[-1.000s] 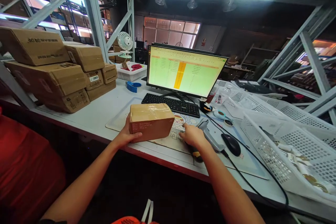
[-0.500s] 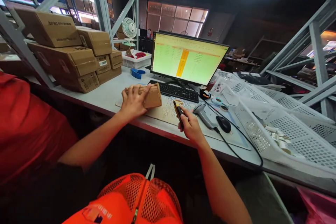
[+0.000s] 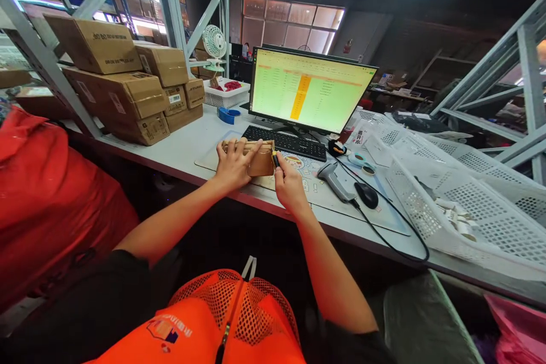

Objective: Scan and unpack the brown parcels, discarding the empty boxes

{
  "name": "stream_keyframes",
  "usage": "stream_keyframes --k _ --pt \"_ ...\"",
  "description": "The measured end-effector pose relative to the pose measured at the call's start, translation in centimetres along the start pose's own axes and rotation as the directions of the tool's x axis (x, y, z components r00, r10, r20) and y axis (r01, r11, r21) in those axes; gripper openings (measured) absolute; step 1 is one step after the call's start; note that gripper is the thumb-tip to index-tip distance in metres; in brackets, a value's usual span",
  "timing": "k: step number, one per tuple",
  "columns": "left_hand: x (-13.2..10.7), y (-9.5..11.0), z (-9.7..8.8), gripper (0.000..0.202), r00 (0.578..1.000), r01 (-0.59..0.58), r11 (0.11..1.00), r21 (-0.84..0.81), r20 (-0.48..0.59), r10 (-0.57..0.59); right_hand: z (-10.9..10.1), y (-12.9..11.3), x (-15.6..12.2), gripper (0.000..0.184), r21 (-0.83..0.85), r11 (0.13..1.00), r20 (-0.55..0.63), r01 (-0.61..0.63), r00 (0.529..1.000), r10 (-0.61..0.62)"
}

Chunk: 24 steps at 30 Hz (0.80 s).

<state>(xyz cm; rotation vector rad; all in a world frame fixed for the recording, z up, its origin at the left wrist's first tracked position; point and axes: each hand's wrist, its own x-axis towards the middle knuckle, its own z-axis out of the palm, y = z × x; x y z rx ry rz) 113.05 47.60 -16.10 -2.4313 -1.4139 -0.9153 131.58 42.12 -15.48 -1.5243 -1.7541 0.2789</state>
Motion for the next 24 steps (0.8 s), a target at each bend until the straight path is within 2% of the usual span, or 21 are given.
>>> stream_keyframes --k 3,5,7,9,11,12,14,16,18,20,24 --pt "0.2 0.3 0.1 0.103 1.000 0.009 1.000 -0.027 -0.013 -0.009 0.7 0.2 -2.0 0.064 -0.097 0.994 -0.048 -0.053 0.998 0.049" --pt "0.5 -0.2 -0.3 0.104 0.999 0.022 0.998 -0.064 -0.027 -0.024 0.5 0.8 -3.7 0.062 -0.140 0.986 -0.006 -0.091 0.996 0.091" --pt "0.6 -1.8 -0.8 0.103 0.989 0.110 0.978 -0.174 -0.075 -0.125 -0.6 1.7 -5.3 0.060 -0.151 0.979 0.057 -0.135 0.988 0.145" --pt "0.6 -4.3 -0.8 0.111 0.958 0.199 0.889 -0.412 -0.107 -0.264 -2.4 2.8 -6.3 0.061 -0.111 0.975 0.094 -0.192 0.975 0.203" --pt "0.2 -6.8 0.2 0.128 0.951 0.170 0.696 -0.698 -0.069 -0.301 -4.6 4.0 -6.2 0.069 0.000 0.971 0.088 -0.241 0.967 0.240" --pt "-0.1 -7.8 1.1 0.135 0.963 0.138 0.572 -0.809 -0.027 -0.269 -5.7 4.6 -5.8 0.073 0.075 0.964 0.076 -0.254 0.966 0.249" --pt "-0.9 -9.0 3.6 0.143 0.984 0.136 0.344 -0.929 0.087 -0.155 -7.5 5.6 -4.4 0.075 0.235 0.932 0.070 -0.275 0.961 0.266" --pt "-1.7 -9.3 6.2 0.145 0.981 0.196 0.212 -0.957 0.190 -0.048 -8.4 6.2 -2.6 0.070 0.368 0.865 0.132 -0.341 0.940 0.315" --pt "-2.2 -9.0 8.2 0.141 0.975 0.213 0.156 -0.964 0.220 0.028 -8.6 6.5 -0.8 0.067 0.404 0.799 0.222 -0.445 0.895 0.386" --pt "-2.3 -8.9 9.2 0.137 0.977 0.192 0.135 -0.972 0.203 0.069 -8.3 6.4 0.8 0.064 0.364 0.775 0.277 -0.517 0.854 0.440" --pt "-2.0 -9.3 9.5 0.131 0.968 0.203 0.149 -0.968 0.222 0.121 -8.0 5.4 3.0 0.059 0.333 0.796 0.316 -0.506 0.855 0.411"
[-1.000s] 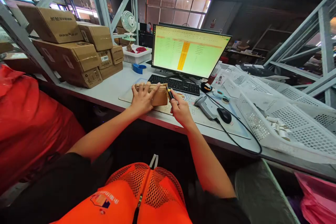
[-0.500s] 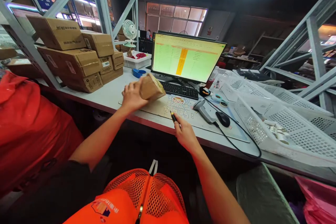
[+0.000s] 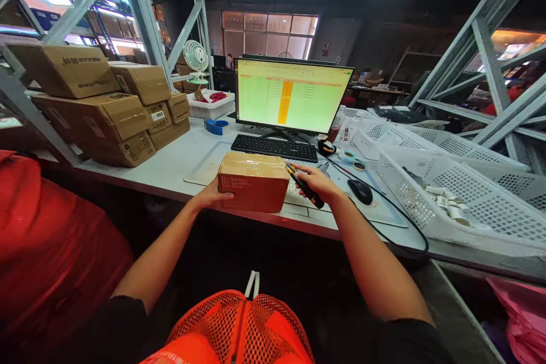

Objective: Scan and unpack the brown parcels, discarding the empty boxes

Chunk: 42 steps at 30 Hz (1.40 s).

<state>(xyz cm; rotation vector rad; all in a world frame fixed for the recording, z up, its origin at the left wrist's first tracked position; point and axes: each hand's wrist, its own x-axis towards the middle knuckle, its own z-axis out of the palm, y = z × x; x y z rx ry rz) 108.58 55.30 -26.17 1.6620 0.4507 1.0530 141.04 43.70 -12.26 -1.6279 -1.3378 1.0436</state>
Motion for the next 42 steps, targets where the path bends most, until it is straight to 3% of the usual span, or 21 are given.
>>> stream_keyframes --k 4,8,13,18,21,24,30,33,37,40,42 --pt "0.1 -0.3 -0.4 0.127 1.000 0.003 1.000 0.004 0.011 -0.003 -0.2 -0.8 -0.2 0.061 0.017 1.000 0.009 -0.009 1.000 0.009" --pt "0.0 -0.7 -0.3 0.125 0.999 0.001 0.999 0.043 -0.033 0.001 -0.5 0.1 -1.3 0.062 0.024 1.000 0.028 -0.006 1.000 0.006" --pt "-0.4 -0.5 0.3 0.133 0.999 0.009 1.000 0.006 -0.041 -0.009 0.1 0.9 -4.7 0.066 0.083 0.996 0.017 0.020 1.000 -0.021" --pt "-0.3 0.0 1.2 0.127 0.988 0.038 0.998 -0.050 -0.146 -0.045 1.3 0.1 -9.1 0.068 0.029 0.990 0.201 0.135 0.970 -0.138" --pt "0.1 0.4 1.0 0.123 0.988 0.061 0.997 -0.052 -0.135 -0.068 0.9 -0.1 -9.6 0.066 -0.080 0.975 0.091 0.206 0.976 -0.199" --pt "0.1 0.8 0.6 0.121 0.986 0.127 0.990 -0.061 -0.102 -0.133 -0.2 0.5 -8.7 0.062 -0.124 0.982 -0.040 0.145 0.988 -0.151" --pt "0.1 0.5 -0.2 0.114 0.978 0.195 0.977 -0.087 -0.054 -0.200 -1.2 1.2 -6.6 0.067 -0.238 0.956 -0.086 0.172 0.977 -0.197" --pt "0.3 0.4 -0.7 0.110 0.980 0.196 0.980 -0.040 -0.019 -0.197 -1.5 0.0 -6.1 0.063 -0.383 0.885 -0.085 0.265 0.944 -0.320" --pt "0.4 0.4 -1.1 0.115 0.986 0.168 0.986 -0.019 0.014 -0.168 -2.2 -2.5 -5.5 0.057 -0.565 0.713 -0.011 0.415 0.861 -0.509" --pt "0.7 0.0 -1.4 0.115 0.988 0.149 0.988 -0.040 0.057 -0.147 -2.5 -4.5 -5.0 0.052 -0.680 0.573 0.074 0.457 0.821 -0.567" --pt "0.7 -0.2 -1.5 0.112 0.990 0.129 0.990 -0.050 0.072 -0.125 -2.3 -5.8 -4.5 0.050 -0.747 0.489 0.135 0.451 0.822 -0.553"
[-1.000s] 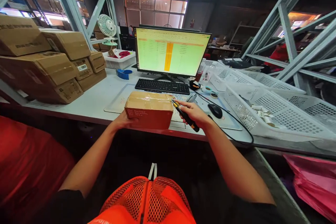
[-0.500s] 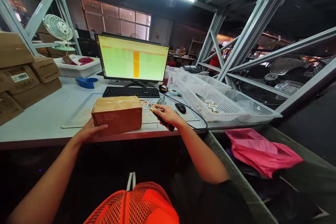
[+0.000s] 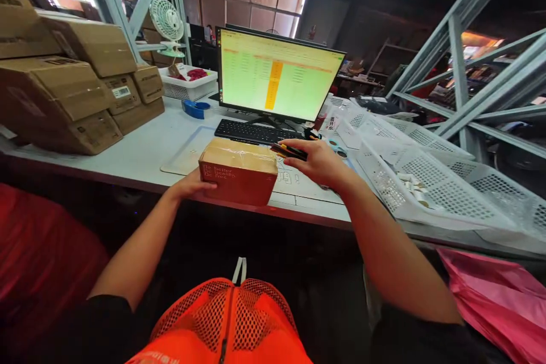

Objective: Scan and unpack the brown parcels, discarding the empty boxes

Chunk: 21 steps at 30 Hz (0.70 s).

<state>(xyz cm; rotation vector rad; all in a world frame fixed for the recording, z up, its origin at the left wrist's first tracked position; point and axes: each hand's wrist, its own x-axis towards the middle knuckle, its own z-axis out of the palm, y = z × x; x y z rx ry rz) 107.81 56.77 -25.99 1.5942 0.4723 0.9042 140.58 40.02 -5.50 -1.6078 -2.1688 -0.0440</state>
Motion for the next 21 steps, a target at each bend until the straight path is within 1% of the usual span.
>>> stream_keyframes --k 2,4,7,9,12,14,16,19,21 --pt "0.0 -0.1 -0.1 0.109 1.000 -0.008 1.000 0.003 0.014 0.008 -0.3 -1.0 1.5 0.050 -0.123 0.992 0.066 0.024 0.998 -0.015" --pt "0.0 -0.1 0.0 0.107 0.999 -0.012 1.000 0.008 0.030 0.011 -0.2 -2.5 3.5 0.048 -0.266 0.962 0.124 0.061 0.992 -0.029" --pt "0.1 0.2 0.0 0.110 0.998 -0.041 0.999 0.006 0.038 0.041 0.9 -6.1 7.1 0.044 -0.456 0.877 0.223 0.151 0.973 -0.052" --pt "0.1 0.3 0.1 0.115 0.997 -0.064 0.998 -0.002 0.031 0.064 2.0 -8.9 9.5 0.042 -0.529 0.816 0.300 0.234 0.951 -0.078" --pt "0.2 0.4 0.3 0.118 0.997 -0.069 0.998 -0.011 0.027 0.069 3.5 -12.5 12.2 0.038 -0.571 0.746 0.388 0.343 0.913 -0.122" --pt "0.3 0.4 0.3 0.113 0.998 -0.064 0.998 -0.015 0.027 0.064 4.2 -13.9 13.2 0.038 -0.593 0.712 0.430 0.377 0.896 -0.116" --pt "0.3 0.5 0.3 0.107 0.997 -0.070 0.997 -0.008 0.025 0.071 4.6 -14.5 13.6 0.038 -0.611 0.689 0.458 0.390 0.884 -0.095" --pt "0.2 0.5 0.2 0.103 0.997 -0.079 0.997 0.000 0.023 0.079 4.6 -14.5 13.2 0.037 -0.626 0.671 0.487 0.398 0.871 -0.062" --pt "0.1 0.7 0.4 0.105 0.997 -0.069 0.997 -0.019 0.026 0.070 4.0 -14.3 12.3 0.036 -0.642 0.657 0.500 0.395 0.865 -0.032"
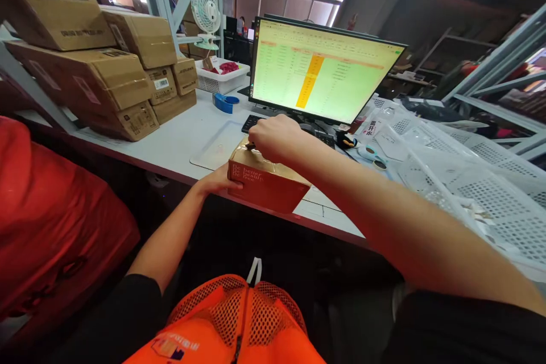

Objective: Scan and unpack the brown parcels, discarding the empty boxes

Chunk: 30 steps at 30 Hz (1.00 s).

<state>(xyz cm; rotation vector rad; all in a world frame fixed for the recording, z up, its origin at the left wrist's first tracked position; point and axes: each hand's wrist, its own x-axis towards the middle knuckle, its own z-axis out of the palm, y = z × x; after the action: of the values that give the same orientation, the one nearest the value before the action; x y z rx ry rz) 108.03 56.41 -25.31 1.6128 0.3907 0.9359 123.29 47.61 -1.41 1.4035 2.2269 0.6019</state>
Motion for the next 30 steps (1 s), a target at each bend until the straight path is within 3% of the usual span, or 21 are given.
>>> stream_keyframes --k 5,8,11,13,16,18,20,22,24,27,30 --pt "-0.6 0.5 0.7 0.120 0.995 0.068 0.997 0.042 -0.074 -0.064 1.1 1.7 -5.4 0.041 0.013 0.995 0.075 -0.095 0.993 0.094" --pt "-0.6 0.4 -0.2 0.117 0.992 0.116 0.988 0.103 -0.060 -0.111 3.7 3.9 -9.4 0.036 0.009 0.963 0.177 -0.269 0.948 0.263" --pt "-0.5 0.3 -2.2 0.110 0.988 0.149 0.975 0.162 -0.054 -0.142 8.4 5.9 -12.4 0.032 0.048 0.888 0.278 -0.456 0.860 0.427" --pt "-0.4 0.5 -3.7 0.112 0.987 0.151 0.963 0.223 -0.089 -0.134 12.2 6.4 -13.1 0.037 0.161 0.830 0.286 -0.534 0.830 0.478" --pt "-0.4 1.9 -4.5 0.123 0.970 0.054 0.916 0.396 -0.237 0.045 17.5 5.5 -11.8 0.057 0.304 0.743 0.257 -0.596 0.802 0.539" --pt "-0.4 3.6 -3.3 0.113 0.905 -0.051 0.786 0.616 -0.304 0.297 20.2 4.0 -10.0 0.067 0.337 0.713 0.233 -0.615 0.788 0.570" --pt "-0.5 5.3 -0.7 0.091 0.826 -0.118 0.526 0.842 -0.211 0.522 22.1 2.5 -8.1 0.066 0.357 0.703 0.201 -0.615 0.785 0.585" --pt "-0.5 6.4 2.3 0.069 0.790 -0.134 0.250 0.959 -0.048 0.611 23.3 1.2 -6.7 0.057 0.389 0.697 0.177 -0.602 0.792 0.584" --pt "-0.3 6.5 4.6 0.058 0.771 -0.093 0.072 0.993 0.026 0.636 24.0 0.5 -6.0 0.054 0.423 0.694 0.163 -0.582 0.802 0.574" --pt "0.1 5.4 6.0 0.049 0.725 -0.004 -0.024 1.000 0.020 0.689 23.8 1.0 -6.1 0.050 0.475 0.681 0.134 -0.557 0.811 0.570" --pt "0.4 4.2 5.4 0.045 0.688 0.004 -0.053 0.999 0.036 0.725 21.7 2.4 -6.0 0.043 0.681 0.620 -0.042 -0.389 0.825 0.564"
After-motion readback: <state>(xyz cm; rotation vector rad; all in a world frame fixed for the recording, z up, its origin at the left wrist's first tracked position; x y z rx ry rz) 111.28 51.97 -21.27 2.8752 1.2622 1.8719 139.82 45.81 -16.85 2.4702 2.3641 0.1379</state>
